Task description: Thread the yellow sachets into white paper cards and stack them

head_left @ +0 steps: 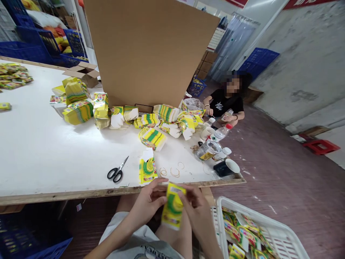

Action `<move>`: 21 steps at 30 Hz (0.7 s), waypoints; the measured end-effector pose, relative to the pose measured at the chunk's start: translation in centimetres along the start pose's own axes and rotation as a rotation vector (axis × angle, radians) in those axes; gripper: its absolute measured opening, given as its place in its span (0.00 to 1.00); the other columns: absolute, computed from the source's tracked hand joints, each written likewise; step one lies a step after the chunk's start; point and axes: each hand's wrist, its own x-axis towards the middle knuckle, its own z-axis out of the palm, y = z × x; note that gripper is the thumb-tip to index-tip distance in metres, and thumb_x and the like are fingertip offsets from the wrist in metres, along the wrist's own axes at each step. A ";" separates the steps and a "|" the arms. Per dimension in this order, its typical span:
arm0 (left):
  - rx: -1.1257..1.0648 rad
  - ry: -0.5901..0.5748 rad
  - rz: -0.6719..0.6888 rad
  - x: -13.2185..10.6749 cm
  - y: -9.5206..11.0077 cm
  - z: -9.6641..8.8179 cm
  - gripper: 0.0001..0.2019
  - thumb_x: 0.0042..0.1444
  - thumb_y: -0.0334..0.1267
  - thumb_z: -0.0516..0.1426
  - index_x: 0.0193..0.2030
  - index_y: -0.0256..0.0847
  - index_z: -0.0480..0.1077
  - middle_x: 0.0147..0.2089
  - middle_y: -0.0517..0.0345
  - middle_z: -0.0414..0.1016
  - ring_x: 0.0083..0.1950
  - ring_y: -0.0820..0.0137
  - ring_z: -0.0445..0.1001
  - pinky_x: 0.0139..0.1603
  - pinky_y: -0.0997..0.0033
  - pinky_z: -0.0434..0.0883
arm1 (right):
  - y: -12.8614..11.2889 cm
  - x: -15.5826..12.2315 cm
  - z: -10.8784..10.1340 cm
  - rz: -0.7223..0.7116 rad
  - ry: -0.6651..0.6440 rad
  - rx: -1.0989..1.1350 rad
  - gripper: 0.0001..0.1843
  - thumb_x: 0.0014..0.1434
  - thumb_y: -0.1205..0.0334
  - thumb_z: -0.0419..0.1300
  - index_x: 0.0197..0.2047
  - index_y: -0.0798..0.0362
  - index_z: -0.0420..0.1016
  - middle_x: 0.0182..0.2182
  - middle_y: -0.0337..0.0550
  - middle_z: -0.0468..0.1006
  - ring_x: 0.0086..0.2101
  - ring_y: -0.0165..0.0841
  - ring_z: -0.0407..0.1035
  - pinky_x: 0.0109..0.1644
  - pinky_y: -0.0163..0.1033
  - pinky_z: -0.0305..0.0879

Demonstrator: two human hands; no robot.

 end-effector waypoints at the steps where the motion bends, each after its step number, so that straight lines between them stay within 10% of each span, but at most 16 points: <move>1: 0.121 0.088 0.059 0.4 -0.3 -0.4 0.24 0.53 0.35 0.63 0.57 0.44 0.68 0.57 0.46 0.75 0.57 0.57 0.73 0.58 0.58 0.68 | 0.2 -0.1 -1.9 -0.032 0.098 -0.148 0.18 0.54 0.45 0.60 0.38 0.51 0.77 0.33 0.48 0.78 0.33 0.43 0.70 0.39 0.45 0.66; 4: 0.498 0.478 0.167 1.8 -1.3 -2.8 0.26 0.51 0.37 0.63 0.58 0.42 0.66 0.60 0.44 0.69 0.65 0.54 0.64 0.65 0.52 0.58 | 1.1 -0.5 -7.8 -0.057 0.416 -0.707 0.24 0.51 0.39 0.58 0.36 0.50 0.79 0.32 0.55 0.77 0.35 0.51 0.67 0.39 0.54 0.61; 7: 0.551 0.615 0.110 2.9 -2.2 -5.5 0.30 0.45 0.38 0.64 0.57 0.39 0.64 0.49 0.47 0.73 0.57 0.51 0.69 0.60 0.47 0.61 | 2.1 -0.8 -10.2 0.032 0.492 -0.833 0.29 0.50 0.34 0.56 0.40 0.50 0.79 0.36 0.57 0.77 0.34 0.53 0.68 0.37 0.54 0.61; 12: 0.441 0.561 0.035 3.4 -2.8 -7.4 0.24 0.47 0.35 0.60 0.52 0.40 0.64 0.28 0.65 0.69 0.30 0.66 0.71 0.36 0.66 0.68 | 2.0 -0.4 -3.5 0.029 0.173 -0.325 0.23 0.50 0.39 0.61 0.38 0.50 0.78 0.32 0.48 0.80 0.31 0.43 0.70 0.37 0.46 0.65; 21: 0.094 0.214 0.054 0.8 0.5 -4.4 0.16 0.47 0.44 0.66 0.39 0.37 0.72 0.32 0.57 0.75 0.32 0.70 0.73 0.35 0.71 0.70 | 0.5 1.0 6.6 0.173 0.055 0.361 0.21 0.50 0.49 0.68 0.43 0.52 0.73 0.37 0.49 0.83 0.34 0.39 0.75 0.38 0.41 0.69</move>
